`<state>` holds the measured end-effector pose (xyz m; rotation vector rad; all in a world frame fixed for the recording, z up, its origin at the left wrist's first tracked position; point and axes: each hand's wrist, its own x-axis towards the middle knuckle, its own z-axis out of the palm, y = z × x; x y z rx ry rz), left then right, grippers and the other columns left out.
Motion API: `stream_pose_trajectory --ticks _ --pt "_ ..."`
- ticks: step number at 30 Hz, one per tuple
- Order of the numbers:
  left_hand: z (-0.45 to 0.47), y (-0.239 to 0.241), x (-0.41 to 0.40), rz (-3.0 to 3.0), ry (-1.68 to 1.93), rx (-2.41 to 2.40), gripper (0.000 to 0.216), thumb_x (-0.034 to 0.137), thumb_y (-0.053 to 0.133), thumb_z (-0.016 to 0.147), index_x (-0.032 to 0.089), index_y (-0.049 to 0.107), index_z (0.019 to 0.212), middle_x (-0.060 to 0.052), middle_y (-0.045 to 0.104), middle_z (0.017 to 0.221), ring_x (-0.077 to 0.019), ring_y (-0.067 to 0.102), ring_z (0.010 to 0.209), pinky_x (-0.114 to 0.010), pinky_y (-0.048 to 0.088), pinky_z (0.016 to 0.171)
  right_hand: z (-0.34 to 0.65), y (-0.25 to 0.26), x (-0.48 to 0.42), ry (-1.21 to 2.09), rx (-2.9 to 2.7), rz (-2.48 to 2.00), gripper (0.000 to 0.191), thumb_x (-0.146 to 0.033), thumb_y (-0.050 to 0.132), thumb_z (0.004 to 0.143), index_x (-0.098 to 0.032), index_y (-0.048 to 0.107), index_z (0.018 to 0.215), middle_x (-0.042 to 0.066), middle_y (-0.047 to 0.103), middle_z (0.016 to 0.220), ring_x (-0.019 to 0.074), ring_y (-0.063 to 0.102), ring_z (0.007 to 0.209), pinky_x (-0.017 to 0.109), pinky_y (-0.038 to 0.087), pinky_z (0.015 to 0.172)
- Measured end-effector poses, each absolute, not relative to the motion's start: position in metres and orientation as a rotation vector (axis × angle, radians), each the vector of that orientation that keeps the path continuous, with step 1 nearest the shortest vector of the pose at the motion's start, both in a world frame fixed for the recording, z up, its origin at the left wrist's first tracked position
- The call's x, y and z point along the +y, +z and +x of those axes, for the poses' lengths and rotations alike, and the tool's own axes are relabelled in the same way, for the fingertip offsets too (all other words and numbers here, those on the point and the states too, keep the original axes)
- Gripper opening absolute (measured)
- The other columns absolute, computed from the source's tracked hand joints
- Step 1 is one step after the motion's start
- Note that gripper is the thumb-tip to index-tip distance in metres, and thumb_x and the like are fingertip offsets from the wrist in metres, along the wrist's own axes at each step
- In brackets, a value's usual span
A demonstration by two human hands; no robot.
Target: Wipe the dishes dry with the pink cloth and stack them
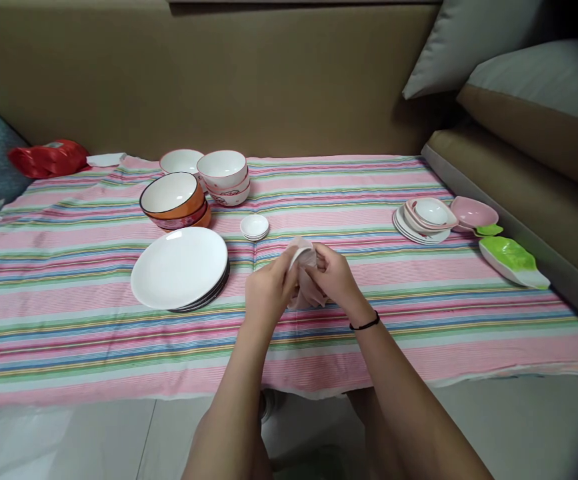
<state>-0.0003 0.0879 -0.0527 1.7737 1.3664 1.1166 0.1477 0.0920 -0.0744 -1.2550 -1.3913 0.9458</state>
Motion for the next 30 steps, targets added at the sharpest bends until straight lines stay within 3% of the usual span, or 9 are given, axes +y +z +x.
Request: stream_pose_trajectory --ticks 3,6,10,13,18,23,27,30 --pt "-0.001 -0.052 0.087 1.715 1.162 1.256 0.035 0.039 0.063 0.08 0.027 0.067 0.112 -0.003 0.064 0.077 -0.0184 0.055 0.072 -0.024 0.035 0.067 0.148 -0.072 0.092 1.032 -1.297 -1.238 0.02 -0.034 0.067 0.072 -0.018 0.056 0.067 -0.001 0.058 0.064 0.0134 0.052 0.06 0.024 0.039 0.055" --pt "-0.001 -0.054 0.089 1.547 1.272 1.29 0.042 0.045 0.051 0.087 0.024 0.057 0.123 -0.002 0.06 0.074 -0.0181 0.055 0.072 -0.026 0.038 0.072 0.151 -0.068 0.091 0.913 -1.219 -1.313 0.034 -0.04 0.059 0.078 -0.019 0.046 0.055 -0.003 0.045 0.052 0.0105 0.041 0.051 0.024 0.032 0.049" --pt "-0.002 -0.064 0.096 1.245 1.265 1.385 0.037 0.045 0.042 0.09 0.018 0.065 0.101 -0.006 0.064 0.086 -0.0197 0.057 0.087 -0.03 0.04 0.081 0.154 -0.066 0.092 0.937 -1.117 -1.335 0.041 -0.049 0.056 0.079 -0.02 0.041 0.054 -0.004 0.037 0.048 0.0087 0.032 0.047 0.024 0.025 0.045" --pt "-0.003 -0.071 0.102 1.089 1.081 1.23 0.025 0.033 0.05 0.082 0.016 0.067 0.083 -0.005 0.065 0.081 -0.0186 0.057 0.083 -0.029 0.043 0.077 0.155 -0.067 0.093 1.085 -1.066 -1.269 0.039 -0.052 0.06 0.075 -0.02 0.047 0.058 -0.004 0.044 0.052 0.0094 0.038 0.049 0.023 0.03 0.045" --pt "-0.003 -0.07 0.1 1.037 0.88 1.041 0.011 0.018 0.057 0.063 0.015 0.066 0.069 0.002 0.057 0.062 -0.0124 0.049 0.063 -0.025 0.04 0.063 0.154 -0.068 0.092 1.221 -0.969 -1.129 0.028 -0.046 0.067 0.072 -0.02 0.057 0.072 -0.004 0.054 0.06 0.0101 0.046 0.052 0.022 0.038 0.049" --pt "-0.003 -0.06 0.095 1.117 0.867 0.995 0.01 0.021 0.059 0.064 0.015 0.065 0.07 0.002 0.059 0.071 -0.0112 0.049 0.067 -0.022 0.038 0.063 0.159 -0.069 0.094 1.127 -0.991 -1.093 0.028 -0.038 0.072 0.068 -0.02 0.062 0.087 -0.001 0.064 0.075 0.0129 0.057 0.066 0.023 0.043 0.058" --pt "-0.001 -0.058 0.092 1.183 0.9 0.982 0.015 0.03 0.059 0.072 0.016 0.061 0.067 0.003 0.052 0.065 -0.0095 0.043 0.059 -0.021 0.034 0.055 0.161 -0.074 0.094 1.019 -1.011 -1.173 0.024 -0.039 0.069 0.069 -0.019 0.06 0.076 -0.001 0.061 0.069 0.0133 0.055 0.063 0.023 0.04 0.057" --pt "0.003 -0.063 0.087 1.166 0.88 0.974 0.026 0.039 0.057 0.077 0.017 0.053 0.064 0.005 0.042 0.055 -0.0078 0.034 0.049 -0.021 0.027 0.047 0.159 -0.076 0.091 0.82 -1.134 -1.324 0.027 -0.039 0.064 0.074 -0.018 0.052 0.062 -0.004 0.049 0.056 0.0099 0.043 0.053 0.023 0.031 0.051"
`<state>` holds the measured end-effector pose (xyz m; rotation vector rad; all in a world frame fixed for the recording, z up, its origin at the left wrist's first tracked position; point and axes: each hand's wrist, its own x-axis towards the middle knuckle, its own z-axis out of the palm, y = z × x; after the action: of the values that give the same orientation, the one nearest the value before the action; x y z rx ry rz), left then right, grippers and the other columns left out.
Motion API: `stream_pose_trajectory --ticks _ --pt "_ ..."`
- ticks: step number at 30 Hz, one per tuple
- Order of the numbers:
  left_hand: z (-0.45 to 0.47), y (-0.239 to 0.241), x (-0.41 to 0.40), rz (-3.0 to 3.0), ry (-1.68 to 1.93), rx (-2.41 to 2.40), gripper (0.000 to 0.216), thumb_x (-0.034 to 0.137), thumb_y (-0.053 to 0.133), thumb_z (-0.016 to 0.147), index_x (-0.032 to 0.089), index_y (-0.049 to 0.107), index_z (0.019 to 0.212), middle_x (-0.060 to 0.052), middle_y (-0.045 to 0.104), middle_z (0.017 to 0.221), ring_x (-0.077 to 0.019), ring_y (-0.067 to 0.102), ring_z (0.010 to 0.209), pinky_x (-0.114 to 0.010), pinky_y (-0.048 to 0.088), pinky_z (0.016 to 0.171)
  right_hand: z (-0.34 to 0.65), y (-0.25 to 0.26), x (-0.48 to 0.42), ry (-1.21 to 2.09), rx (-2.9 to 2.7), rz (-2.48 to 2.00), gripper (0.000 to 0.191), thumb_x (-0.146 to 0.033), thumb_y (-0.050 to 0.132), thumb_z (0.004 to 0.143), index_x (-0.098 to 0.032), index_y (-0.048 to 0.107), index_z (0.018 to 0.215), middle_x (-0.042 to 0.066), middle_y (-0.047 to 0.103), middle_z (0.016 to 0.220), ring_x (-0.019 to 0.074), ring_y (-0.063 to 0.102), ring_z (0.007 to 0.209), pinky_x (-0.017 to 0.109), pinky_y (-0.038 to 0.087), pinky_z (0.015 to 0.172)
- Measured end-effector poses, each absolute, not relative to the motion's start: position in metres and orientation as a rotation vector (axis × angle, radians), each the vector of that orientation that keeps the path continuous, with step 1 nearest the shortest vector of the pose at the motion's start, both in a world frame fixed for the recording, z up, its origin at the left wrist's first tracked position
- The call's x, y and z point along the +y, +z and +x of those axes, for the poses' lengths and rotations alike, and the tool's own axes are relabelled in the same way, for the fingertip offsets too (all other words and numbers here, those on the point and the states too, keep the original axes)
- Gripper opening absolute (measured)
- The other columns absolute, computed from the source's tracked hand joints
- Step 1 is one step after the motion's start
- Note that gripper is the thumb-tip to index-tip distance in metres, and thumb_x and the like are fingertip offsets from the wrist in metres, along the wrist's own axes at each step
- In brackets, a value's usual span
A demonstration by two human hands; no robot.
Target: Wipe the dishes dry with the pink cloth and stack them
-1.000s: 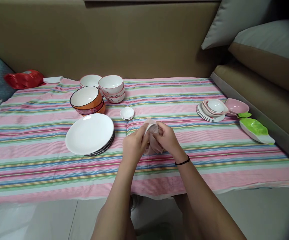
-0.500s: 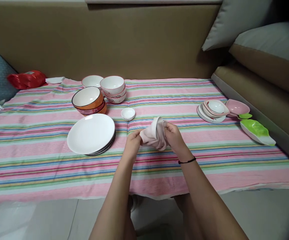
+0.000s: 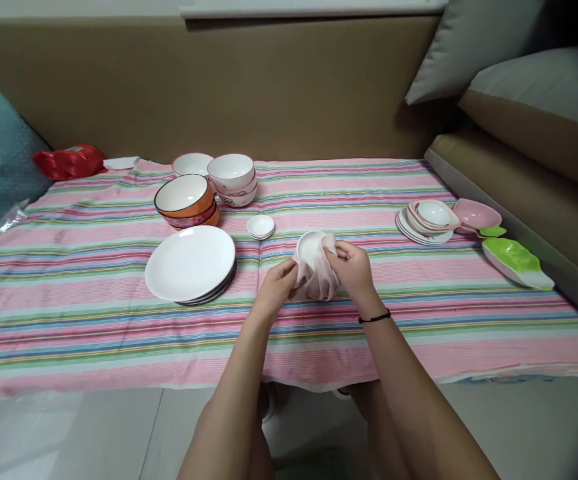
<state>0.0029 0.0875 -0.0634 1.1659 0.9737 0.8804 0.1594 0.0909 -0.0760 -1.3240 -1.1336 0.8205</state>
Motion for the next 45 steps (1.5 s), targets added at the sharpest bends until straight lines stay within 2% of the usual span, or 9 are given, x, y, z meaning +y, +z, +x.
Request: stream_pose_trajectory --ticks 6,9,14,17,21,25,30,37,45 --pt "0.013 -0.084 0.085 1.236 0.991 1.323 0.024 0.036 0.049 0.082 0.018 0.049 0.067 0.002 0.05 0.058 -0.0117 0.044 0.053 -0.024 0.032 0.052 0.148 -0.076 0.084 0.276 -1.517 -1.545 0.049 -0.037 0.055 0.081 -0.02 0.023 0.049 -0.006 0.02 0.044 0.0077 0.02 0.044 0.027 0.017 0.048" --pt "0.014 -0.084 0.086 1.495 0.974 1.615 0.03 0.036 0.041 0.088 0.017 0.054 0.069 -0.004 0.059 0.066 -0.0164 0.052 0.064 -0.027 0.035 0.06 0.143 -0.077 0.084 0.228 -1.624 -1.528 0.038 -0.034 0.048 0.086 -0.02 0.036 0.052 -0.005 0.03 0.044 0.0094 0.025 0.043 0.027 0.019 0.048" --pt "0.014 -0.076 0.085 1.792 0.785 1.75 0.034 0.032 0.035 0.093 0.014 0.063 0.087 -0.011 0.066 0.074 -0.0227 0.059 0.069 -0.03 0.036 0.062 0.142 -0.078 0.082 0.435 -1.599 -1.41 0.018 -0.021 0.048 0.083 -0.018 0.063 0.093 0.001 0.062 0.069 0.0133 0.049 0.057 0.024 0.034 0.056" --pt "0.014 -0.076 0.086 1.763 0.929 1.592 0.024 0.018 0.042 0.087 0.015 0.063 0.098 -0.009 0.069 0.085 -0.0206 0.06 0.075 -0.027 0.039 0.066 0.144 -0.08 0.082 0.415 -1.602 -1.463 0.016 -0.026 0.054 0.082 -0.019 0.061 0.069 -0.002 0.051 0.054 0.0117 0.041 0.051 0.024 0.029 0.052" --pt "0.012 -0.076 0.089 1.684 1.123 1.534 0.015 0.023 0.051 0.084 0.017 0.065 0.08 -0.003 0.065 0.073 -0.0156 0.053 0.066 -0.025 0.036 0.063 0.146 -0.081 0.085 0.261 -1.656 -1.531 0.039 -0.035 0.055 0.083 -0.019 0.043 0.049 -0.005 0.033 0.044 0.0099 0.025 0.046 0.027 0.019 0.05" --pt "0.011 -0.075 0.094 1.675 1.124 1.595 0.035 0.04 0.054 0.084 0.017 0.057 0.058 0.002 0.048 0.052 -0.0122 0.04 0.054 -0.026 0.027 0.055 0.144 -0.078 0.086 0.33 -1.638 -1.492 0.025 -0.028 0.048 0.085 -0.019 0.056 0.063 -0.003 0.043 0.048 0.0111 0.033 0.045 0.026 0.025 0.05" --pt "0.012 -0.084 0.099 1.343 1.249 1.396 0.013 0.026 0.061 0.073 0.015 0.064 0.079 0.0 0.062 0.069 -0.0142 0.053 0.065 -0.024 0.038 0.061 0.146 -0.081 0.088 0.77 -1.433 -1.249 0.029 -0.028 0.053 0.082 -0.019 0.062 0.107 0.005 0.069 0.09 0.0178 0.065 0.08 0.028 0.05 0.07" --pt "-0.001 -0.079 0.105 1.187 1.321 1.477 0.031 0.019 0.068 0.062 0.013 0.066 0.092 -0.005 0.069 0.086 -0.0199 0.061 0.078 -0.03 0.046 0.073 0.168 -0.082 0.088 0.753 -1.413 -1.376 0.033 -0.015 0.048 0.079 -0.018 0.062 0.109 0.008 0.068 0.109 0.0203 0.066 0.093 0.034 0.052 0.08" --pt "0.001 -0.078 0.097 1.663 1.146 1.503 0.034 0.014 0.062 0.069 0.017 0.065 0.102 -0.007 0.07 0.094 -0.0232 0.063 0.084 -0.036 0.046 0.079 0.157 -0.077 0.088 0.457 -1.592 -1.336 0.015 -0.032 0.058 0.083 -0.019 0.066 0.087 0.001 0.055 0.074 0.0125 0.047 0.06 0.026 0.039 0.057"
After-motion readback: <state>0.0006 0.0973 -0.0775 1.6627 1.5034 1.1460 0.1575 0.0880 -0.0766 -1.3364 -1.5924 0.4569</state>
